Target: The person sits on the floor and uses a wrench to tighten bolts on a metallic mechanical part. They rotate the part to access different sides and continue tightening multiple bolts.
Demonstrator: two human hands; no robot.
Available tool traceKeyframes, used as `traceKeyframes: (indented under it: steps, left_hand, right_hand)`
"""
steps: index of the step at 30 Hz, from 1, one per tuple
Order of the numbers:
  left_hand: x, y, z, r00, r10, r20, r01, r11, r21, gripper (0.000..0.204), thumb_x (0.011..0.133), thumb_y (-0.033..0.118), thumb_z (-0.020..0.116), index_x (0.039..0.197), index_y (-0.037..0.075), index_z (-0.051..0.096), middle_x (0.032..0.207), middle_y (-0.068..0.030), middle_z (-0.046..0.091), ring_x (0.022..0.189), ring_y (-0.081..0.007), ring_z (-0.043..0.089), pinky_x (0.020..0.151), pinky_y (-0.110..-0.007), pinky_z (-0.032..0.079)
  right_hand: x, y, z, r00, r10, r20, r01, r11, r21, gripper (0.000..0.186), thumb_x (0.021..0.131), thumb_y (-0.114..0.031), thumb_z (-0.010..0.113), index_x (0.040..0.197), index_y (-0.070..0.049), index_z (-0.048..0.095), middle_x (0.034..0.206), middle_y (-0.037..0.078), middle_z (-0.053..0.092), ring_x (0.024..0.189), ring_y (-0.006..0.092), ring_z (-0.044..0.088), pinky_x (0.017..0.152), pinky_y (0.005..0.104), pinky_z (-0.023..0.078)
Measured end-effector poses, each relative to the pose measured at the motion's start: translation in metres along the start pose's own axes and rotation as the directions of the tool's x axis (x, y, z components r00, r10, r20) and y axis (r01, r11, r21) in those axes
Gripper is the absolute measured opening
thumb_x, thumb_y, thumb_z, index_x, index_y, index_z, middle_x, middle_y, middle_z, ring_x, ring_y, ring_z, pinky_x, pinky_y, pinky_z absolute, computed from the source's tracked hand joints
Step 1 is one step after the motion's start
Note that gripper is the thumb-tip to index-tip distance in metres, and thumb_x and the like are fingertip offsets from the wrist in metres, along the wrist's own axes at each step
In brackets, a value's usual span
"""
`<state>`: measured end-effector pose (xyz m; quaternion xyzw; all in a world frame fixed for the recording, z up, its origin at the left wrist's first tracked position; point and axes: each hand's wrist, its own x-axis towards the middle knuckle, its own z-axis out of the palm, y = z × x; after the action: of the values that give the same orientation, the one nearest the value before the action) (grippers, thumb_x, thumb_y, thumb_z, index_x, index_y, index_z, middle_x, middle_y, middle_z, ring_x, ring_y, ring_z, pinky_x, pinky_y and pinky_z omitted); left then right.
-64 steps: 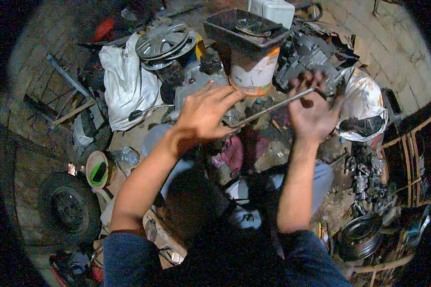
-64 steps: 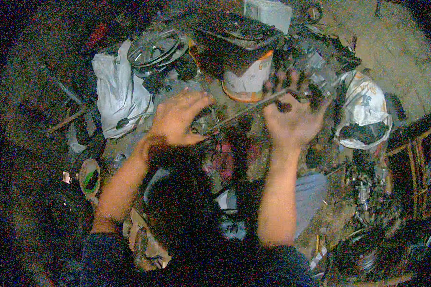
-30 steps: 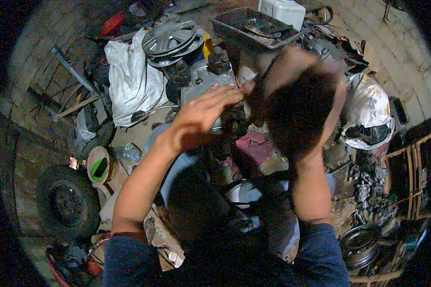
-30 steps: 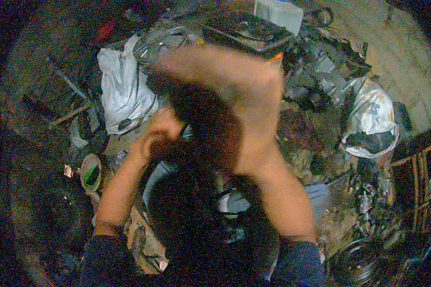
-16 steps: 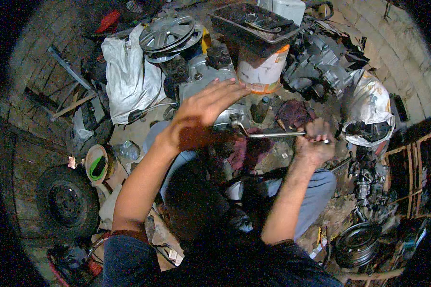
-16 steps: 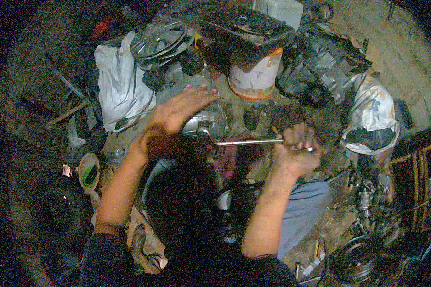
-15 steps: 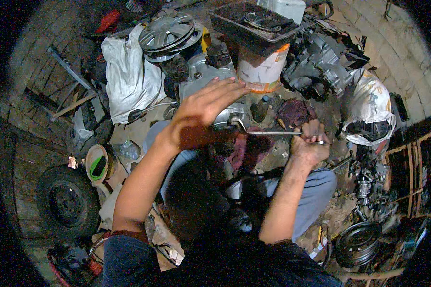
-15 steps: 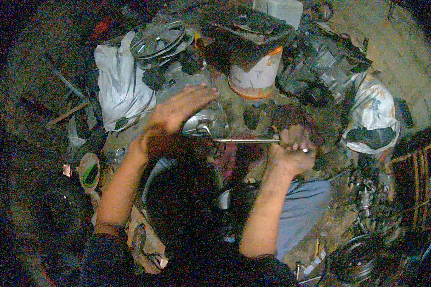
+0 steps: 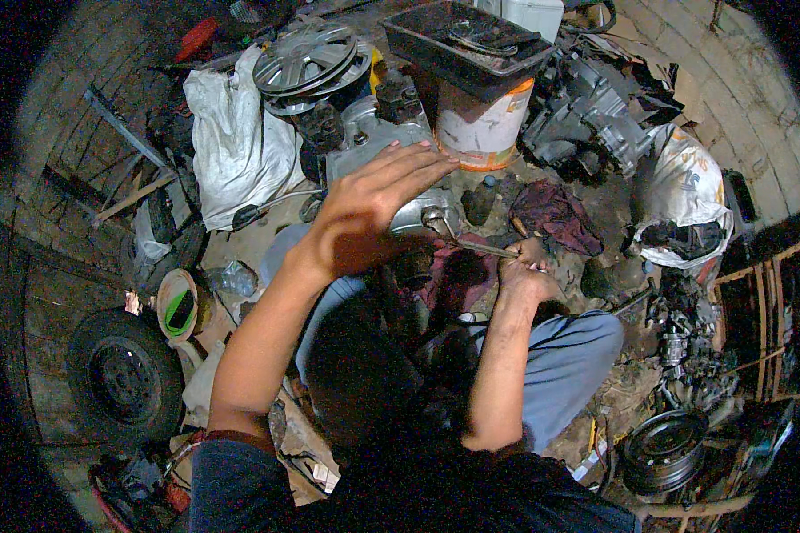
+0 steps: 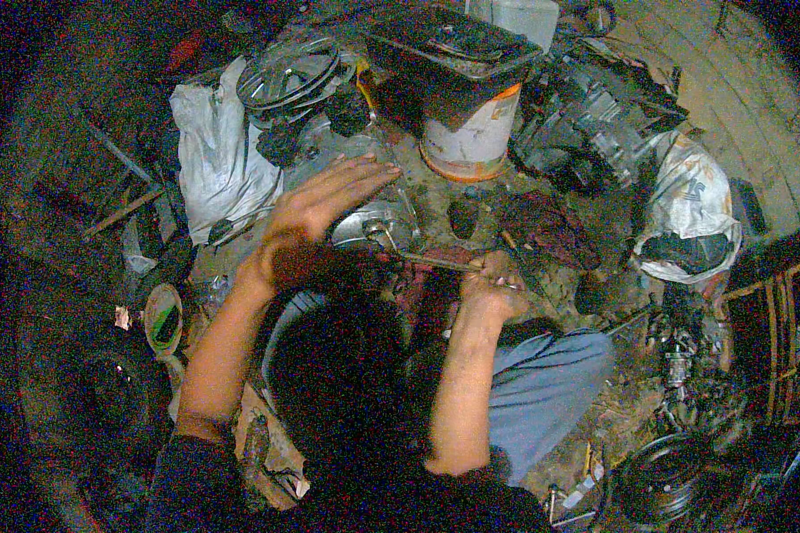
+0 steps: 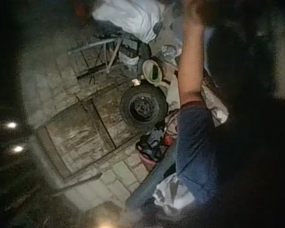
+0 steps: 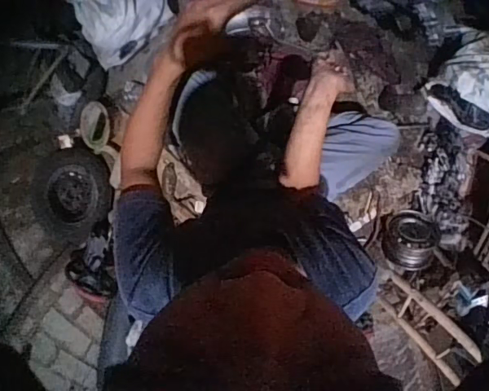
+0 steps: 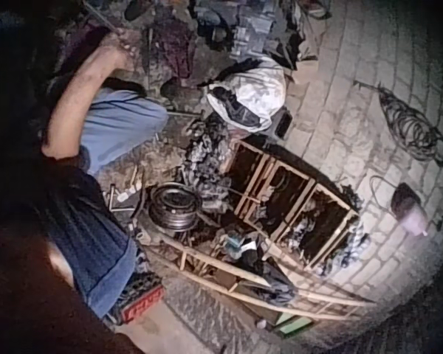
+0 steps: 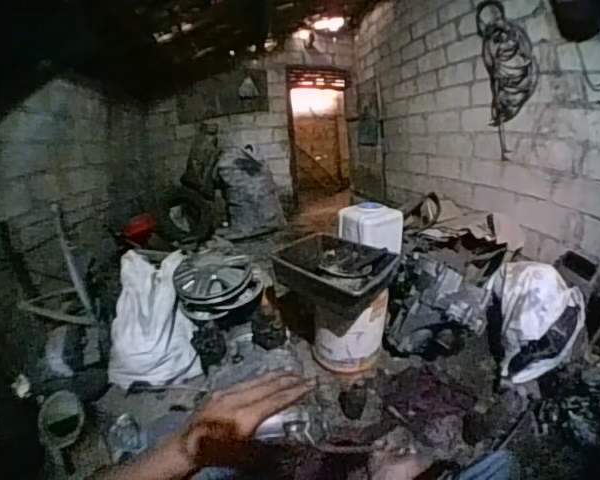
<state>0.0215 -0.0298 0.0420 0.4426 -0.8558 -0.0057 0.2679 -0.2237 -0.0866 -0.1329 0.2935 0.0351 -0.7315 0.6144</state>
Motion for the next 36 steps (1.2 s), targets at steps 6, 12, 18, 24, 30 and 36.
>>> traceKeyframes:
  steps: [6,12,18,24,30,36]
  left_hand:
    - [-0.001,0.001,0.002,0.999,-0.013,-0.038,0.013,1.0,0.004,0.077,0.076,0.043,0.077,0.14,0.008,0.053,0.138,-0.0158,0.057,0.134,-0.0355,0.049,0.116,-0.05,0.034]
    - [0.003,0.001,0.006,0.999,-0.004,-0.044,0.005,1.0,0.006,0.069,0.08,0.039,0.075,0.138,0.008,0.055,0.138,-0.0164,0.058,0.133,-0.0355,0.05,0.114,-0.05,0.037]
    - [0.003,0.003,0.01,0.993,0.005,-0.114,-0.003,1.0,0.019,0.069,0.077,0.031,0.078,0.138,0.012,0.055,0.133,-0.0166,0.06,0.128,-0.0364,0.054,0.112,-0.051,0.04]
    - [-0.002,-0.003,0.016,0.998,-0.005,-0.06,0.011,0.995,0.098,0.048,0.067,0.023,0.082,0.114,0.019,0.073,0.133,-0.0173,0.06,0.125,-0.035,0.056,0.11,-0.051,0.043]
    - [0.003,0.005,0.019,0.984,0.027,-0.174,-0.012,0.996,0.086,0.029,0.068,0.021,0.08,0.097,0.018,0.078,0.134,-0.0168,0.059,0.126,-0.0332,0.056,0.11,-0.052,0.042]
    - [0.009,0.007,0.022,0.994,0.015,-0.107,-0.004,0.995,0.096,0.032,0.073,0.024,0.078,0.104,0.017,0.077,0.14,-0.016,0.055,0.134,-0.0313,0.05,0.114,-0.052,0.037]
  right_hand:
    - [0.002,0.014,0.003,0.981,-0.032,-0.192,0.034,0.999,0.005,0.03,0.074,-0.029,0.047,0.052,-0.022,0.028,0.049,-0.001,0.028,0.04,0.0132,0.022,0.038,0.0282,0.019]
    - [0.014,0.013,0.047,0.996,0.008,0.093,0.015,0.97,-0.242,0.03,0.079,-0.03,0.047,0.055,-0.019,0.032,0.052,-0.001,0.028,0.043,0.012,0.023,0.039,0.027,0.021]
    - [-0.042,0.055,0.167,0.791,0.181,0.585,0.156,0.864,-0.479,0.023,0.084,-0.021,0.051,0.067,-0.014,0.037,0.059,-0.001,0.029,0.048,0.0124,0.025,0.043,0.0273,0.022]
    - [-0.123,0.143,0.201,0.328,0.57,0.753,0.576,0.511,-0.638,0.027,0.093,-0.029,0.05,0.087,-0.003,0.055,0.066,0.006,0.042,0.059,0.0171,0.043,0.049,0.028,0.036]
    - [-0.076,0.115,0.199,0.248,0.482,0.84,0.337,0.77,-0.542,0.039,0.102,-0.038,0.044,0.118,-0.004,0.056,0.096,0.016,0.059,0.078,0.0275,0.06,0.066,0.0373,0.052]
    - [-0.055,0.089,0.192,0.511,0.165,0.844,0.713,0.466,-0.523,0.045,0.101,-0.036,0.049,0.128,-0.001,0.053,0.112,0.018,0.06,0.105,0.0266,0.06,0.1,0.0412,0.044]
